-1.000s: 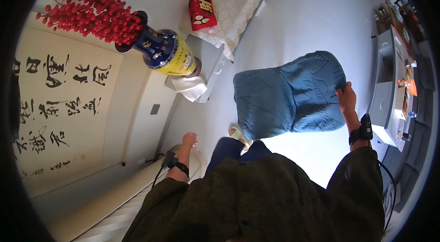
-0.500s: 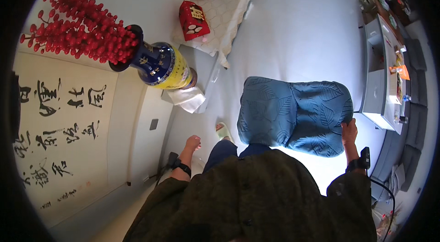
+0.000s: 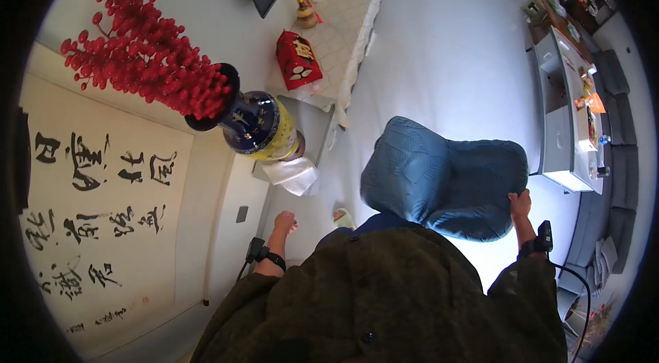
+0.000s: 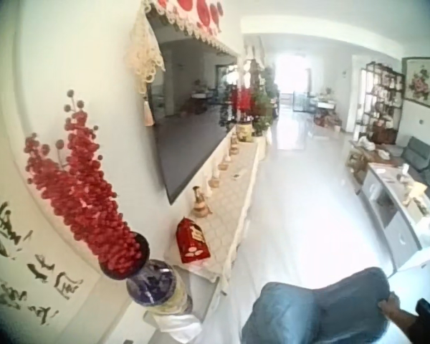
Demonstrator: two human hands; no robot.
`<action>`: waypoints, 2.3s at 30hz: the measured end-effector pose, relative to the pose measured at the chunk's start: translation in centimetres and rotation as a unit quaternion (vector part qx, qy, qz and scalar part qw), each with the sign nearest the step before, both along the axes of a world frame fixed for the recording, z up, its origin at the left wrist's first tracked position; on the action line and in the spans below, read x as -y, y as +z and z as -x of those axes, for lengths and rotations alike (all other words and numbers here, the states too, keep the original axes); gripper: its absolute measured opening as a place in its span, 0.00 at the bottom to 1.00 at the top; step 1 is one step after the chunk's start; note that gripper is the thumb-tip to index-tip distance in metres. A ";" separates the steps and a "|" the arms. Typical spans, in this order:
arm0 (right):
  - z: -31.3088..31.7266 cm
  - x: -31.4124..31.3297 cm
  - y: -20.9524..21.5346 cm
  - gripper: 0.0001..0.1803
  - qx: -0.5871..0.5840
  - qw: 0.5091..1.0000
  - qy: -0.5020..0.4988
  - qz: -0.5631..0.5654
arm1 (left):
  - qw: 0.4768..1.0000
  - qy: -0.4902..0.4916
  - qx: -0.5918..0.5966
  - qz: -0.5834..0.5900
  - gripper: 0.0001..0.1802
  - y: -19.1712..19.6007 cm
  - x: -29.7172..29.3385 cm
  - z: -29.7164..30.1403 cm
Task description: The recorder is assembling a small padded chair with a blue fabric cover and metal legs.
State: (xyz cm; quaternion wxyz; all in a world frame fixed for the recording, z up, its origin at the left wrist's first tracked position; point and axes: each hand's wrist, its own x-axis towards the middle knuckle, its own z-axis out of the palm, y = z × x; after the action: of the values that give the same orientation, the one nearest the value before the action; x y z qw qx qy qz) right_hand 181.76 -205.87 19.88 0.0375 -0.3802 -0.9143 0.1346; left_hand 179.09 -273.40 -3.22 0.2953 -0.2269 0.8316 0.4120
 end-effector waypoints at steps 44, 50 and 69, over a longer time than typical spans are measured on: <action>0.1 0.8 -0.2 0.21 -0.005 0.997 -0.020 -0.080 | 0.892 -0.265 -0.124 0.345 0.15 -12.6 -2.6 12.3; 0.2 0.4 -0.7 0.22 -0.004 0.997 -0.026 -0.071 | 0.911 -0.189 -0.146 0.335 0.19 -14.9 -0.9 12.6; 1.1 1.8 -1.4 0.16 -0.036 0.996 -0.038 -0.067 | 0.964 0.140 -0.191 0.119 0.07 4.7 -10.1 4.1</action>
State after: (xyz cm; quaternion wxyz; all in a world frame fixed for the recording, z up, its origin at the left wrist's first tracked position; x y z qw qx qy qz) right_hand 180.63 -207.69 18.52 0.1008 -0.4064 -0.9041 0.0855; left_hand 175.02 -263.26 1.45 0.0410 -0.2916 0.8754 0.3834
